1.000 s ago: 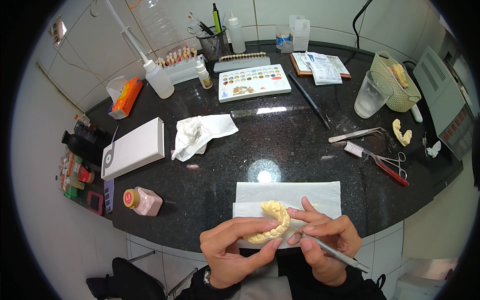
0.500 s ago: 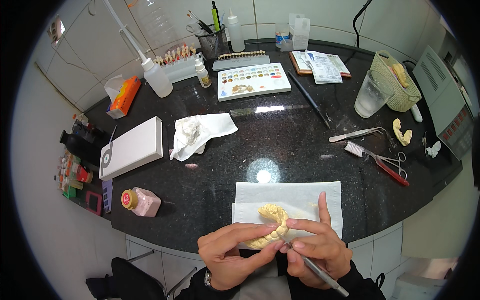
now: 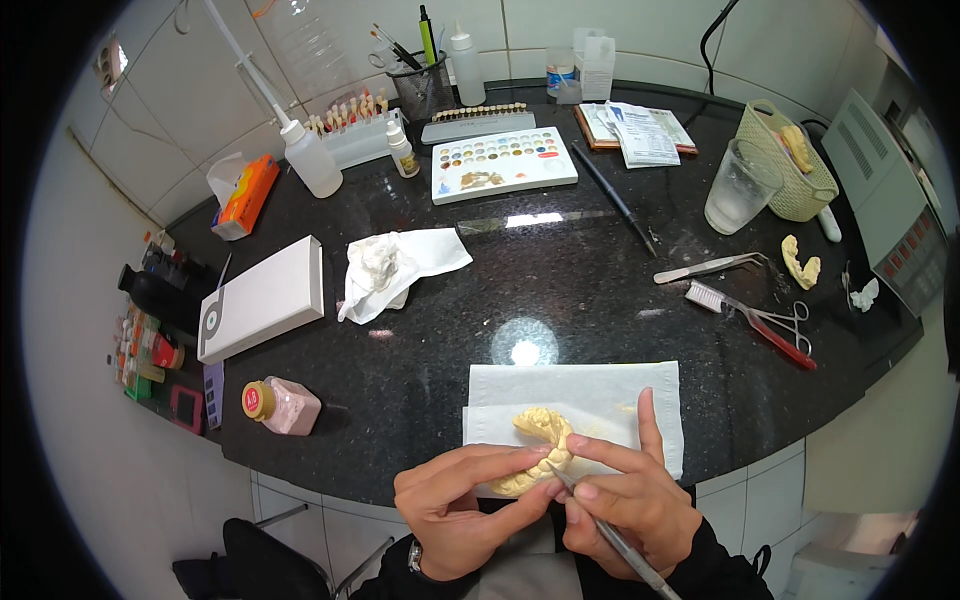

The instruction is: The person holds a yellow dental cast, applies a liquid using a brush, and then uses a metal tool to scrape and refine the surface of the cast while it rests on a paper towel.

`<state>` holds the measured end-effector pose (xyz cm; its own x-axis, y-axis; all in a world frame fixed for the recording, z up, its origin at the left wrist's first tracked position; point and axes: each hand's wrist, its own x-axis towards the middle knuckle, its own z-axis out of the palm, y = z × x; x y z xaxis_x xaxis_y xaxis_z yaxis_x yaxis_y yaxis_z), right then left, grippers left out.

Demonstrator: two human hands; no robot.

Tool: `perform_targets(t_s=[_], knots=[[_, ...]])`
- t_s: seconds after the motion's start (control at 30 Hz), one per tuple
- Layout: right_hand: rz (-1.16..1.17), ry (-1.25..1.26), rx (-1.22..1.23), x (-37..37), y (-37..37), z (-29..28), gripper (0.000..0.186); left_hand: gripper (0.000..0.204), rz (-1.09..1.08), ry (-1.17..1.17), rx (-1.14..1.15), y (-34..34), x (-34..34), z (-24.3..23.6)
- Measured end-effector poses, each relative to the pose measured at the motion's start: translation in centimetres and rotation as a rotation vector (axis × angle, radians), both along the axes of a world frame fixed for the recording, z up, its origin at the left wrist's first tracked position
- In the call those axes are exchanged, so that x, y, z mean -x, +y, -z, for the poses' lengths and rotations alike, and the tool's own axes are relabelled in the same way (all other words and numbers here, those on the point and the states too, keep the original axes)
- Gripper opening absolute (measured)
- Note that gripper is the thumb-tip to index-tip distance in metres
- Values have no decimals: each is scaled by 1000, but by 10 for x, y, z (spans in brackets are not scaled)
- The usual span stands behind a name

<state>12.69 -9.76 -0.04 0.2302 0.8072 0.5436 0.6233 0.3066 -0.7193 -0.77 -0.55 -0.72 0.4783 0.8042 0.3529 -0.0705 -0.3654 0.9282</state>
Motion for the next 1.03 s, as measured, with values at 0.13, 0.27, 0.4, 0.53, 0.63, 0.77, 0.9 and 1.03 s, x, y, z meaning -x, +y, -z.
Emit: perform_targets(t_s=[0.13, 0.27, 0.4, 0.53, 0.63, 0.77, 0.9, 1.03], knots=[[-10, -1, -29, -2, 2, 1, 32, 28, -69, -7, 60, -2, -4, -1], [-11, 25, -13, -4, 2, -2, 33, 28, -74, 13, 79, -2, -5, -3], [-16, 11, 11, -4, 1, -3, 35, 28, -79, 16, 65, -3, -5, -2], [-29, 46, 9, -7, 3, -5, 35, 29, -73, 8, 63, -3, -6, 0], [-11, 70, 0, -5, 2, -4, 36, 29, -68, -5, 75, -3, -7, -1], [-36, 46, 11, -5, 2, -2, 37, 28, -68, 0, 57, -3, -4, -1], [-71, 3, 82, -2, -1, -6, 37, 28, -62, -58, 13, -3, -3, 2], [-92, 38, 114, 0, -1, -13, 40, 30, -87, -52, -21, -5, -1, 3]])
